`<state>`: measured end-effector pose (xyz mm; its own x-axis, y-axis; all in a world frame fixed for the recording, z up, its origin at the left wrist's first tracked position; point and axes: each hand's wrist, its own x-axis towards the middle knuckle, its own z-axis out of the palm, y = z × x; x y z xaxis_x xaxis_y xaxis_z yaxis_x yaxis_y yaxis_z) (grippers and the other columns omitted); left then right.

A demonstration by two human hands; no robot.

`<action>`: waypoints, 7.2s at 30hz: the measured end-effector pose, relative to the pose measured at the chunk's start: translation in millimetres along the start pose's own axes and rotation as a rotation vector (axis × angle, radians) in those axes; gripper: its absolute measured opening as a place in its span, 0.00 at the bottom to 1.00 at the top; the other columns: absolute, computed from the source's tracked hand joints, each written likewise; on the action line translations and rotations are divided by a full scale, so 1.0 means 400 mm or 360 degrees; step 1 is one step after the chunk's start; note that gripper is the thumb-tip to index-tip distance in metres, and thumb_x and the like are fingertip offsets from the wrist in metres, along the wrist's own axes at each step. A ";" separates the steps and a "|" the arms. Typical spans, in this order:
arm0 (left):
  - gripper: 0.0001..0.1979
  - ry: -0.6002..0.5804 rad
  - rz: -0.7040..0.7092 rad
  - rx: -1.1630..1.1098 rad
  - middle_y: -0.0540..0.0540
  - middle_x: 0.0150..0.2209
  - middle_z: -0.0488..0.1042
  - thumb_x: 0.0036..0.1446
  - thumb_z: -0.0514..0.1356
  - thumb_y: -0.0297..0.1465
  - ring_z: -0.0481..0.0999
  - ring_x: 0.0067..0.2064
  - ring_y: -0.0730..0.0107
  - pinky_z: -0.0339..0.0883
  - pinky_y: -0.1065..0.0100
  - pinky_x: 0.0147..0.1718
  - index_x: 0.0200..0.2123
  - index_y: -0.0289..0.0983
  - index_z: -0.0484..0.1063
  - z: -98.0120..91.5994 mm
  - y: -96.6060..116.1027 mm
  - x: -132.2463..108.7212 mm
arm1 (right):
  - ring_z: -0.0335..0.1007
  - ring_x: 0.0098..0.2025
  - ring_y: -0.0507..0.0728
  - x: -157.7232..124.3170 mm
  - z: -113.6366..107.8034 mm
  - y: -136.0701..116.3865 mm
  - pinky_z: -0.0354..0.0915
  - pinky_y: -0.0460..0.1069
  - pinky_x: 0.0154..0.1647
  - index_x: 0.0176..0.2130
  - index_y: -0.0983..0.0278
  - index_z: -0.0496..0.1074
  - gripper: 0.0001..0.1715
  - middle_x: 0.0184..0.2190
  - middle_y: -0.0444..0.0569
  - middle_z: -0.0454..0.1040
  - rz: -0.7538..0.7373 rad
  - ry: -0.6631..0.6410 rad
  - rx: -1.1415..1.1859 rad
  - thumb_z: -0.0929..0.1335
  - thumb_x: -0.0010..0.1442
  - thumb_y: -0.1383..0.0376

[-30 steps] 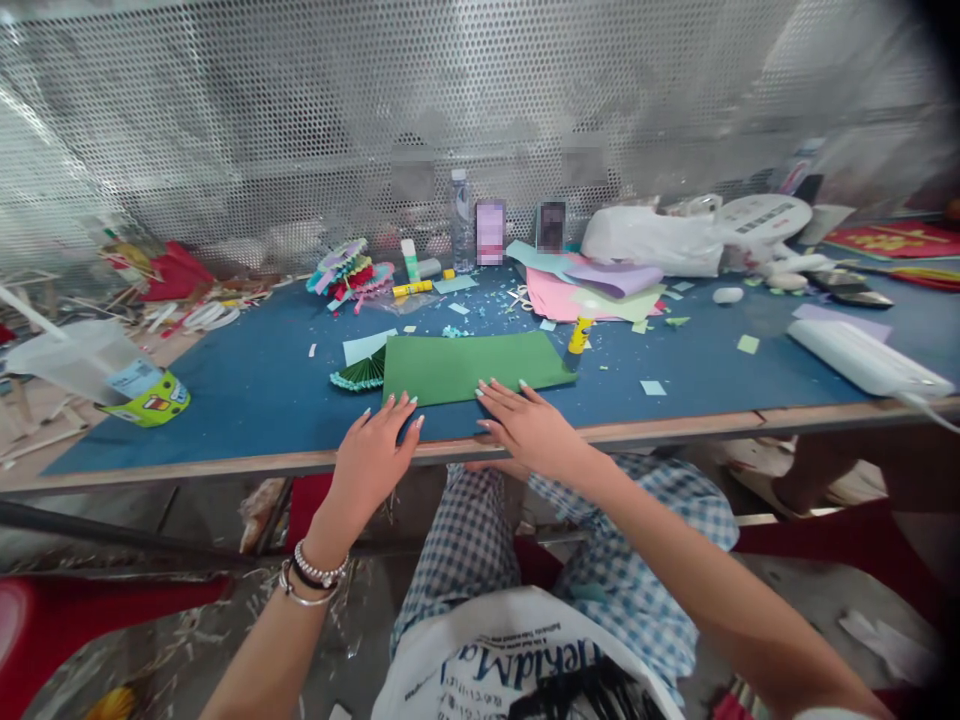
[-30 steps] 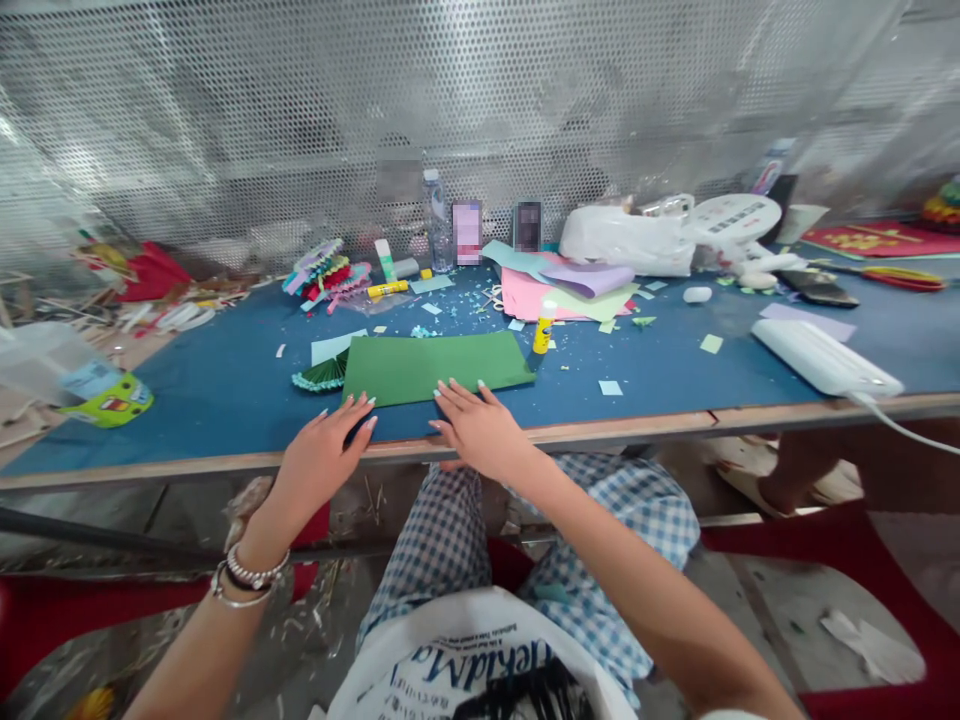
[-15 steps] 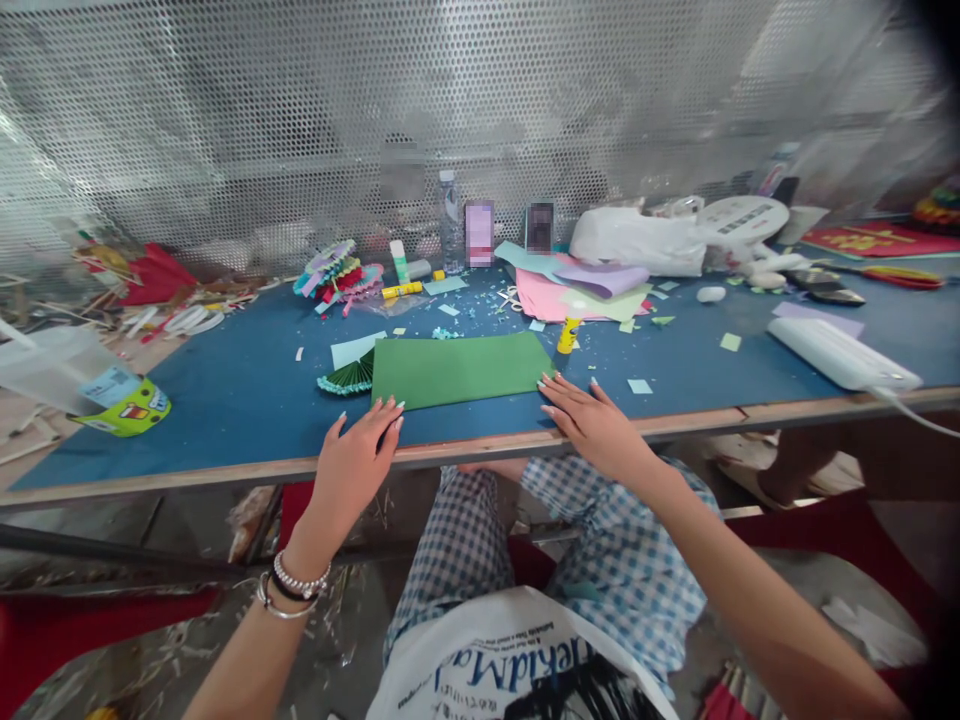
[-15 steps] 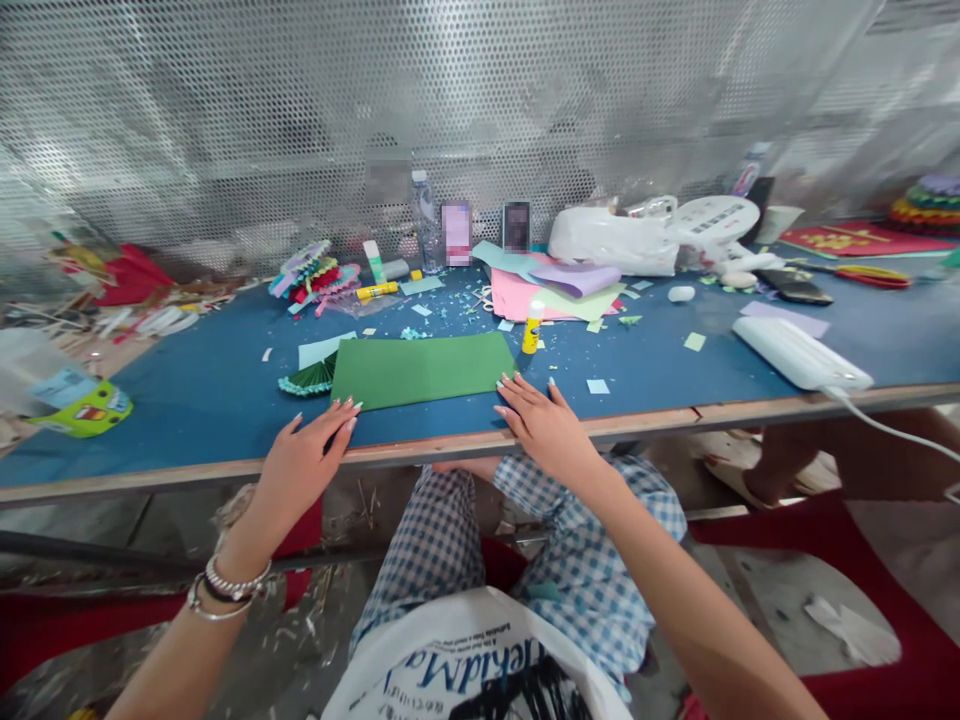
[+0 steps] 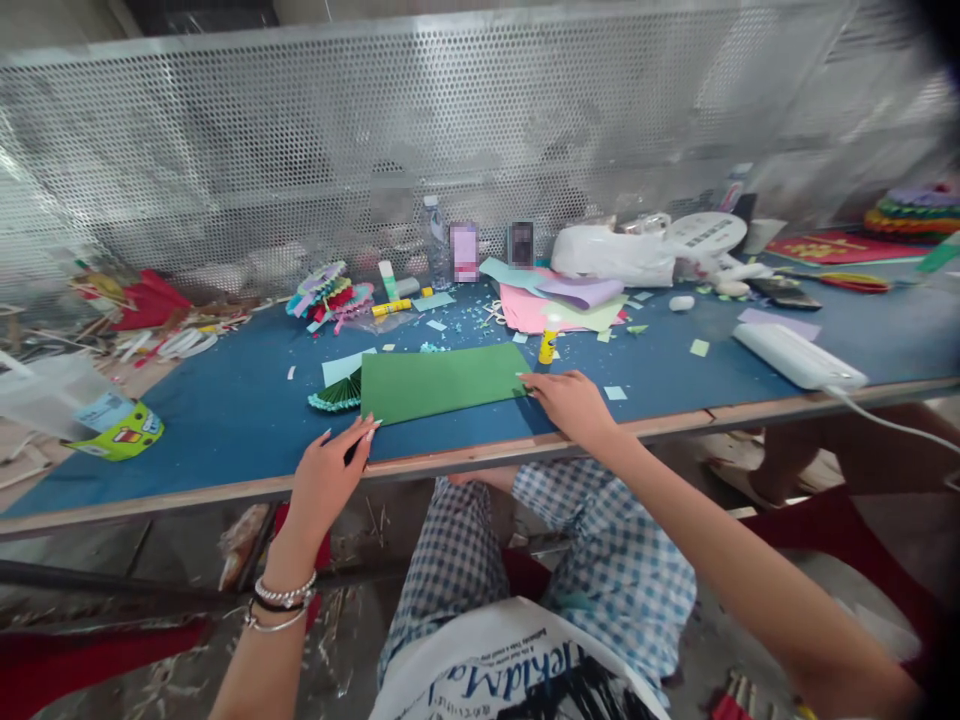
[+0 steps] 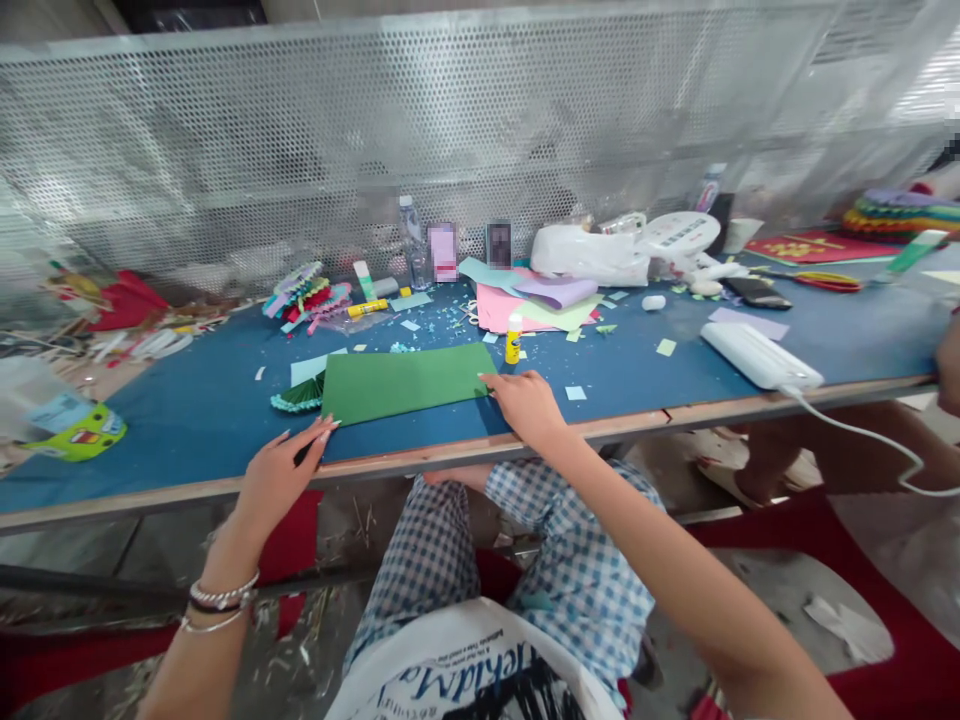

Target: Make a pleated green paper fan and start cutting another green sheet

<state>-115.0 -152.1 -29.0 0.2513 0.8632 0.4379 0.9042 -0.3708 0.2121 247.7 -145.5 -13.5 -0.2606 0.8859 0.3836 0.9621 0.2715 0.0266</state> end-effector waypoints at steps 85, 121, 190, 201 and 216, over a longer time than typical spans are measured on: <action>0.15 0.0853 -0.0731 -0.0885 0.37 0.41 0.74 0.65 0.44 0.37 0.74 0.42 0.58 0.61 0.64 0.40 0.45 0.34 0.64 0.126 0.134 0.417 | 0.54 0.58 0.66 0.362 0.161 -0.029 0.51 0.66 0.54 0.53 0.63 0.67 0.23 0.57 0.58 0.63 0.0287 -0.0223 0.0276 0.56 0.64 0.60; 0.20 0.1184 -0.0535 -0.1006 0.54 0.20 0.54 0.64 0.46 0.42 0.55 0.24 0.72 0.52 0.68 0.27 0.21 0.39 0.54 0.138 0.118 0.439 | 0.53 0.58 0.67 0.353 0.096 -0.029 0.56 0.58 0.51 0.53 0.68 0.67 0.22 0.54 0.62 0.64 0.0627 -0.0352 0.0071 0.60 0.59 0.69; 0.25 0.0869 -0.0402 -0.1306 0.57 0.16 0.58 0.58 0.44 0.55 0.64 0.16 0.74 0.59 0.70 0.19 0.39 0.39 0.61 0.136 0.151 0.421 | 0.55 0.19 0.47 0.348 0.049 -0.123 0.53 0.44 0.21 0.30 0.68 0.71 0.24 0.17 0.41 0.65 -0.0431 -0.0639 0.1947 0.66 0.54 0.48; 0.26 0.0859 -0.0420 -0.1267 0.56 0.17 0.59 0.58 0.42 0.55 0.65 0.18 0.72 0.60 0.68 0.23 0.39 0.38 0.62 0.139 0.147 0.421 | 0.56 0.20 0.47 0.349 0.052 -0.123 0.54 0.45 0.22 0.30 0.68 0.70 0.24 0.18 0.41 0.66 -0.0433 -0.0652 0.1932 0.66 0.54 0.48; 0.25 0.0898 -0.0392 -0.1217 0.56 0.17 0.60 0.60 0.43 0.53 0.65 0.18 0.72 0.59 0.69 0.22 0.39 0.38 0.62 0.136 0.154 0.418 | 0.58 0.21 0.48 0.351 0.061 -0.120 0.55 0.44 0.22 0.31 0.67 0.70 0.23 0.19 0.42 0.66 -0.0443 -0.0653 0.1923 0.65 0.55 0.48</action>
<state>1.3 -12.0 9.7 -0.2964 0.7295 0.6165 0.3915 -0.4960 0.7751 162.8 -24.9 16.7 -0.6497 0.7370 0.1862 0.2485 0.4374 -0.8643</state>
